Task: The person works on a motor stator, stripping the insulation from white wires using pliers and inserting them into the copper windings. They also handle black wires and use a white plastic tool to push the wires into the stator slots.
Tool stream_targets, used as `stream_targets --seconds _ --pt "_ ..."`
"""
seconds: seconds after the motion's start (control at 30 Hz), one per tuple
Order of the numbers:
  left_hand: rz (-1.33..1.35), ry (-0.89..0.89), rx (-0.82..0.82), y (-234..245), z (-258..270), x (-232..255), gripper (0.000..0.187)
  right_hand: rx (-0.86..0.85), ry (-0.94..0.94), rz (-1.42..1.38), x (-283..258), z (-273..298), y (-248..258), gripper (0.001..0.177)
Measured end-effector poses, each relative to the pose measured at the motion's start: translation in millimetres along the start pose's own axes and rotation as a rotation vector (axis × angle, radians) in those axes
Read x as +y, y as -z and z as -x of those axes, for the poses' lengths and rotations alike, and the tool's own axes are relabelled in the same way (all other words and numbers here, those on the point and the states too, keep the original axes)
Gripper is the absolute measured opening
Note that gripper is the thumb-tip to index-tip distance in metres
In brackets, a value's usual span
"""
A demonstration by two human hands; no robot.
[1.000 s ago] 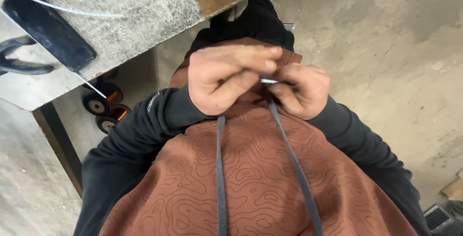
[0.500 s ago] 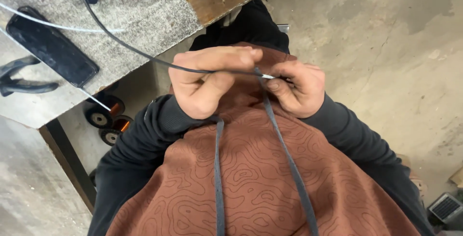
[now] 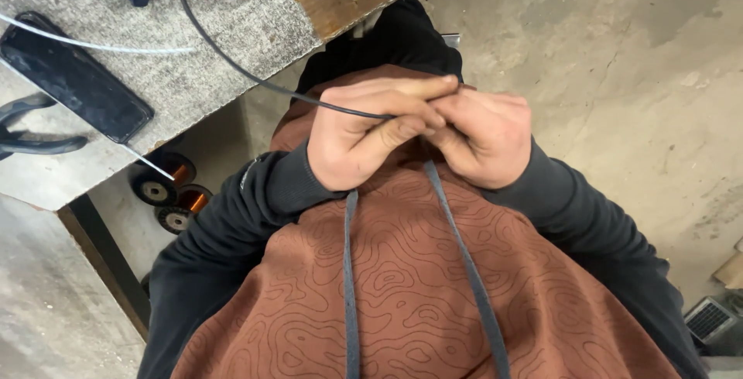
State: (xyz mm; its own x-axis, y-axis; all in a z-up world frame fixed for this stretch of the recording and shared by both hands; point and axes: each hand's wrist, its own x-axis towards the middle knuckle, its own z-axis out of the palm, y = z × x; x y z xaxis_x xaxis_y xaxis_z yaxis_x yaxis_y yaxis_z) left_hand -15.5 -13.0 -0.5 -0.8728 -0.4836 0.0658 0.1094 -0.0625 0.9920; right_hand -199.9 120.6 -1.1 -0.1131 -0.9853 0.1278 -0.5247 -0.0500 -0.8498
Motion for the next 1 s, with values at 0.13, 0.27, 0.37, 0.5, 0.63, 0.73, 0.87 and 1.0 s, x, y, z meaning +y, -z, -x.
stream_targets --seconds 0.13,0.27,0.37,0.5,0.63,0.73,0.87,1.0 --pt "0.072 0.039 0.002 11 2 8 0.023 0.002 0.020 0.024 1 -5 4 0.016" --pt "0.077 -0.022 0.035 7 9 -12 0.020 -0.020 -0.061 0.011 1 -4 1 0.013" --pt "0.117 0.039 0.002 6 3 -1 0.023 -0.023 -0.007 0.017 -10 -14 2 0.015" --pt "0.152 0.126 0.030 17 12 -8 0.036 -0.001 -0.005 0.037 -12 -17 2 0.012" --pt "0.075 -0.018 0.044 10 5 -13 0.030 -0.009 -0.052 0.069 -13 -14 -5 0.014" --pt "0.044 -0.005 -0.008 13 4 -9 0.032 -0.008 0.017 0.047 -18 -20 -7 0.015" --pt "0.231 -0.020 0.012 20 4 -13 0.043 -0.017 -0.043 0.059 -17 -27 -6 0.014" --pt "0.188 0.013 0.034 16 7 -20 0.041 -0.049 -0.055 0.116 -20 -34 -12 0.013"
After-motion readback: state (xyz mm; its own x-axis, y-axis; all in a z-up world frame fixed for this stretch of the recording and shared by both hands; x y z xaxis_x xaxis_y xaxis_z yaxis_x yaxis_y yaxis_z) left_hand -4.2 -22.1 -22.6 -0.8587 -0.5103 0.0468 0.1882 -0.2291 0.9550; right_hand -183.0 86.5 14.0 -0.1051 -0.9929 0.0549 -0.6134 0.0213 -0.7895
